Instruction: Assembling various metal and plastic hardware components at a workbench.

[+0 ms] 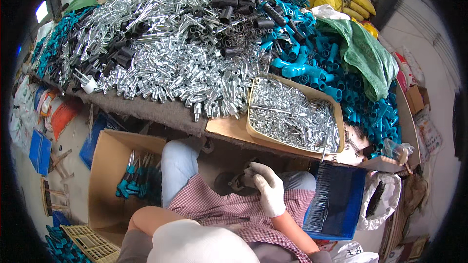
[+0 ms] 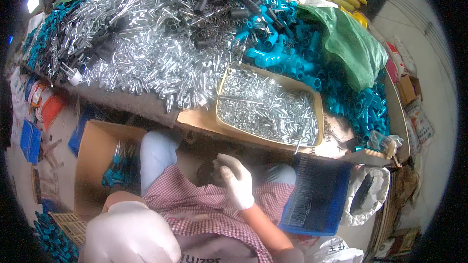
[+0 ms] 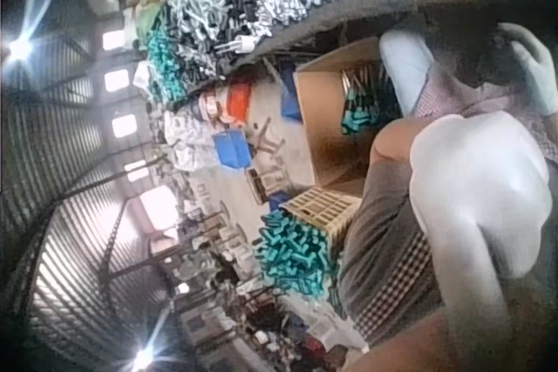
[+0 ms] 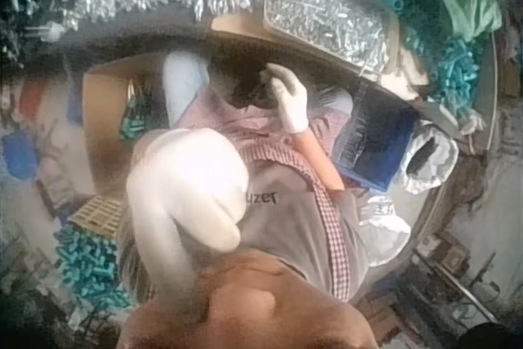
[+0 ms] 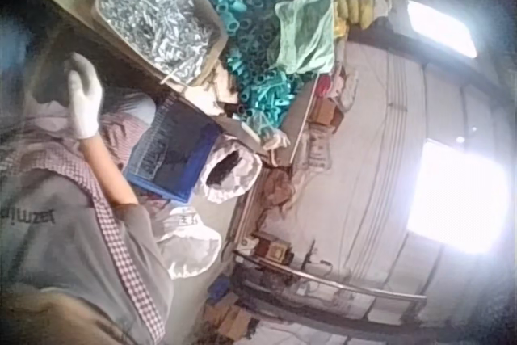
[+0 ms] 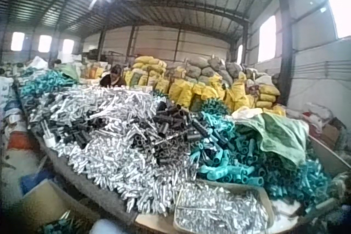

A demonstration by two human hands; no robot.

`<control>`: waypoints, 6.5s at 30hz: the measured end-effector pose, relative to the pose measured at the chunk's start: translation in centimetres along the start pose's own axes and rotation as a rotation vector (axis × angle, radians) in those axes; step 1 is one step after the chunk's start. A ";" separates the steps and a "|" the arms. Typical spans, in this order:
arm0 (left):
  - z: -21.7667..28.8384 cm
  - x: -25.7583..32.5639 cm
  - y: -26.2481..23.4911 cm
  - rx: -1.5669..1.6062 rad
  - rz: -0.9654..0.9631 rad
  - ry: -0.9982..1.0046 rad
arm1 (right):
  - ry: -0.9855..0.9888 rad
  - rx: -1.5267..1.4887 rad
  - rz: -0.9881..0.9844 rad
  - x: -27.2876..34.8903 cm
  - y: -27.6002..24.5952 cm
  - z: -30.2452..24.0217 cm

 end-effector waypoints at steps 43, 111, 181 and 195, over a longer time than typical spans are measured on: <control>-6.4 11.4 -12.5 -0.301 0.681 -1.020 | -0.693 1.877 0.343 -41.6 -4.4 -15.0; -9.5 12.9 -8.1 -1.123 0.276 -0.941 | -0.775 1.181 0.038 -13.7 -9.6 -15.9; -12.3 11.8 -6.0 -1.391 -0.300 -1.161 | 0.004 0.149 -0.209 3.8 -4.2 -1.9; -15.8 16.0 -5.7 -1.146 0.133 -1.227 | 0.086 0.972 0.705 7.2 -37.0 10.1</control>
Point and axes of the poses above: each hand's wrist, its own x-axis away from the middle knuckle, its own y-axis out of the palm, z = x × y, the point moved 5 cm from there along -x, towards the middle knuckle, and after that the axes turned 9 degrees about -y, right-handed, at the moved point
